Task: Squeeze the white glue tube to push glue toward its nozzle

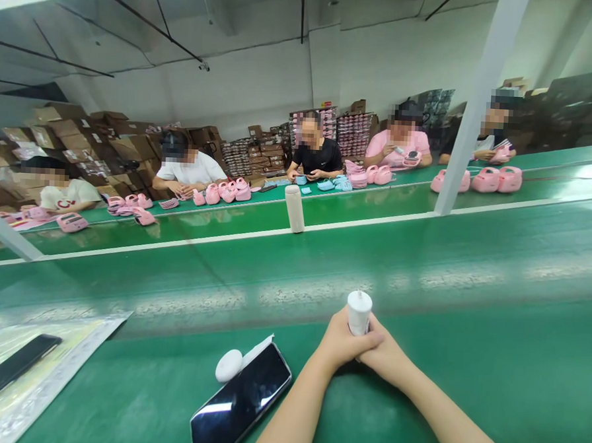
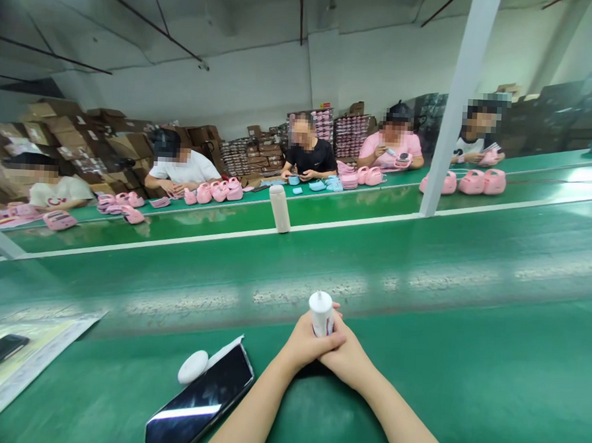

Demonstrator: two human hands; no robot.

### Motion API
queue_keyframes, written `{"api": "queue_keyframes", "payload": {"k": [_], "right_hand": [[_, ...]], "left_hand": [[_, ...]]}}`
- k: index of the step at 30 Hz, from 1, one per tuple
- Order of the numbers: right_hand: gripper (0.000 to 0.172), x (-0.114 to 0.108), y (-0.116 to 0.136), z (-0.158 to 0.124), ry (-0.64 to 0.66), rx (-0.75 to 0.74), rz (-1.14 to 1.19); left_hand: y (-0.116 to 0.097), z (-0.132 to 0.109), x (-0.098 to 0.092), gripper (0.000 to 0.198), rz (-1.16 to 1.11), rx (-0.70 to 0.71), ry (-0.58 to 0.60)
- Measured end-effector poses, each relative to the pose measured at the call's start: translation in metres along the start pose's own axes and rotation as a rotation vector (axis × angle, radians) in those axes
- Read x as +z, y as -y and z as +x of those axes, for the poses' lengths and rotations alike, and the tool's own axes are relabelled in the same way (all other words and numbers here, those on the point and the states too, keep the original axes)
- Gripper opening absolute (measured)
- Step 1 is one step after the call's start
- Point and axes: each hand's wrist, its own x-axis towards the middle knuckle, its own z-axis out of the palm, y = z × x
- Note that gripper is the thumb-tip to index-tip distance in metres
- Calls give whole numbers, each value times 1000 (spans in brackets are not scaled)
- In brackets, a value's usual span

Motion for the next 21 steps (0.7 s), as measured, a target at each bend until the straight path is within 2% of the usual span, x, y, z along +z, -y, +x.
{"api": "queue_keyframes", "payload": {"k": [6, 12, 21], "right_hand": [[45, -2, -1, 0, 17, 5, -28], [48, -4, -10, 0, 38, -24, -38], [46, -8, -18, -3, -16, -46, -89]], "left_hand": [[-6, 0, 0, 46, -3, -11, -10], [-7, -1, -1, 61, -32, 13, 11], [-2, 0, 2, 58, -92, -25, 51]]}}
